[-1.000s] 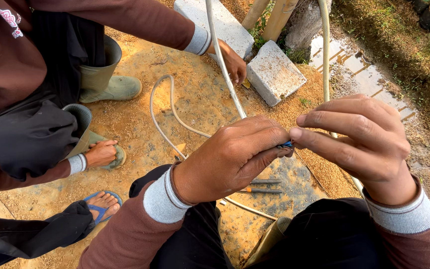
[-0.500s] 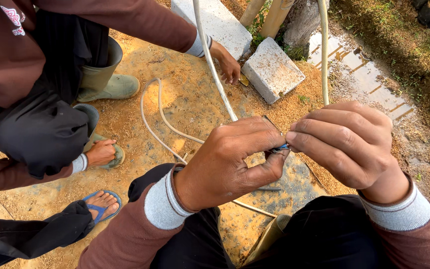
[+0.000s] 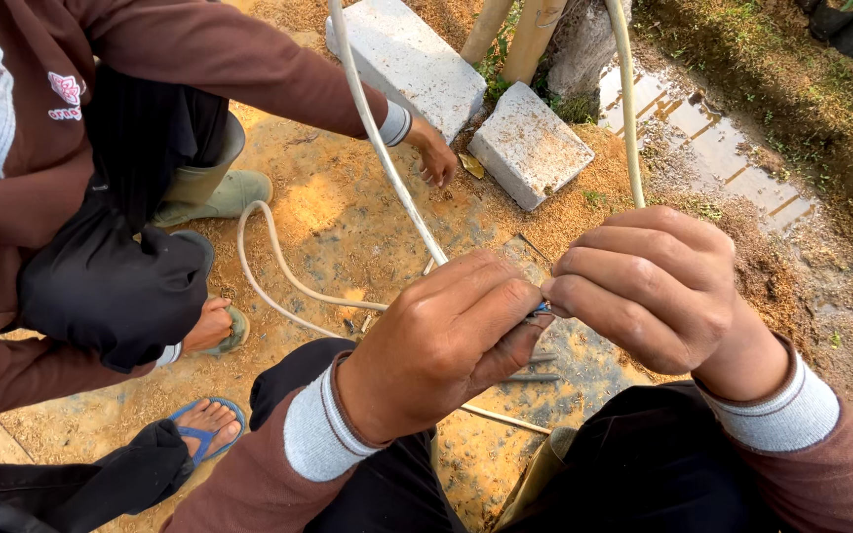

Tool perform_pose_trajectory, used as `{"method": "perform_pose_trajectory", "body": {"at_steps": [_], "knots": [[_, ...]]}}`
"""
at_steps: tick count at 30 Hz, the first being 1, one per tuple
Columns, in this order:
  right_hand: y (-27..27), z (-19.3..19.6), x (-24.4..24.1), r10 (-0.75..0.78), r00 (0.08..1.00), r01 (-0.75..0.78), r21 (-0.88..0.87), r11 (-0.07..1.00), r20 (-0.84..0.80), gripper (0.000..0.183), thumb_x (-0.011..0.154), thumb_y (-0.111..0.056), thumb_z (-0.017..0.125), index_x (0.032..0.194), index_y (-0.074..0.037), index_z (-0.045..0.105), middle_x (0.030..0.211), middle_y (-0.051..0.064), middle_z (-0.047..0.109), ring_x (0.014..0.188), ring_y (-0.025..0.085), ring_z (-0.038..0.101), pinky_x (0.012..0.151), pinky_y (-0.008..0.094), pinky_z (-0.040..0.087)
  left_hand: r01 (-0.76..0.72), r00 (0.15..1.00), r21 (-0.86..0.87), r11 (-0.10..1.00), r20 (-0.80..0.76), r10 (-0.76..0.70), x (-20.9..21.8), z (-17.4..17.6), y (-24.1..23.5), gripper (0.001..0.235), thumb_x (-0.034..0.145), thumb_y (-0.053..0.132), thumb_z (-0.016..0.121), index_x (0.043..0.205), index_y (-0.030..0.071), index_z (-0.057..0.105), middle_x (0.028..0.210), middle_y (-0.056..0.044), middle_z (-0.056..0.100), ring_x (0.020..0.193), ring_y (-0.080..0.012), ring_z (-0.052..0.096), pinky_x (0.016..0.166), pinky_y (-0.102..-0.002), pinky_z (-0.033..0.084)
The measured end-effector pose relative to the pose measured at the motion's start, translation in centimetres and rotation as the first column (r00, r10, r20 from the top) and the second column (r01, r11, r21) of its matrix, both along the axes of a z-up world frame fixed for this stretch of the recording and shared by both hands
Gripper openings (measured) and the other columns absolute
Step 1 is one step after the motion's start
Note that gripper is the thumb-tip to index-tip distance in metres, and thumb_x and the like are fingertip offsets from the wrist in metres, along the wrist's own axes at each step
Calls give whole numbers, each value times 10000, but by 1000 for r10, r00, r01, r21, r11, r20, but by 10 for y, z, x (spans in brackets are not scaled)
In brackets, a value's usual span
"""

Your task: The person strips the outer insulation of a white cable and twists the inner wires together. They use pliers to crimp the connection and secure the wires.

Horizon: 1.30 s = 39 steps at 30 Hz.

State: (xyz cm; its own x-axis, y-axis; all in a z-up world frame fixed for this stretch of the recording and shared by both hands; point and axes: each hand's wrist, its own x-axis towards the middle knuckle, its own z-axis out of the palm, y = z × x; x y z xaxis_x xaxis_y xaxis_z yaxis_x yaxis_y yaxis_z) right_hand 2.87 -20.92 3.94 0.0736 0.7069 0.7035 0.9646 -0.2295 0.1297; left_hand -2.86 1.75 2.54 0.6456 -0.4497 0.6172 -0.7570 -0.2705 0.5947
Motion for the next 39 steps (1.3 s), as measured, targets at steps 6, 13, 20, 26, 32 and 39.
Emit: {"method": "perform_pose_trajectory", "body": {"at_steps": [6,13,20,26,32,39], "knots": [[-2,-5,1,-8,998,13,77,997,-67,191,917,-107,744,1071,-1,709,954,108,701,861,274,709,728,411,601,-23,1000,-33,999,-16,22,5,-1,1,193,1004,37,739,1142,-27,619,1061,-154,675,1000,-322,696,867,-405,571],[11,-31,-15,42,877,145,348,926,-478,260,900,-38,791,1023,24,570,939,145,690,838,212,729,686,319,606,-74,997,-104,992,-41,70,5,0,-3,175,1049,50,705,1197,-20,641,1123,-141,690,1033,-289,721,905,-360,596],[29,-45,-20,-8,824,214,298,930,-566,295,865,-68,832,1085,8,651,1022,129,716,934,249,744,797,341,601,-151,988,-120,981,-58,145,1,2,-3,159,1043,55,696,1189,-6,675,1173,-109,633,1027,-207,689,842,-298,602],[34,-45,-20,-18,780,293,339,894,-626,267,851,-42,821,1086,-32,696,1095,126,726,992,236,738,830,335,594,-190,981,-85,978,-63,185,3,1,-5,182,1015,65,718,1191,22,698,1157,-96,581,996,-195,652,817,-297,586],[31,-49,-17,148,677,223,393,892,-721,212,889,-42,796,1086,-56,720,1109,89,745,1030,203,749,848,313,610,-180,984,-46,983,-10,180,1,1,-4,218,1000,81,741,1214,51,710,1152,-80,559,979,-207,612,846,-328,551],[27,-51,-17,82,709,209,320,924,-700,208,907,-49,775,1087,-50,670,1056,71,714,1008,208,715,859,338,570,-158,987,-69,985,-25,156,2,-1,-5,217,1001,56,750,1213,47,707,1113,-80,598,1007,-204,659,849,-331,569]]}}
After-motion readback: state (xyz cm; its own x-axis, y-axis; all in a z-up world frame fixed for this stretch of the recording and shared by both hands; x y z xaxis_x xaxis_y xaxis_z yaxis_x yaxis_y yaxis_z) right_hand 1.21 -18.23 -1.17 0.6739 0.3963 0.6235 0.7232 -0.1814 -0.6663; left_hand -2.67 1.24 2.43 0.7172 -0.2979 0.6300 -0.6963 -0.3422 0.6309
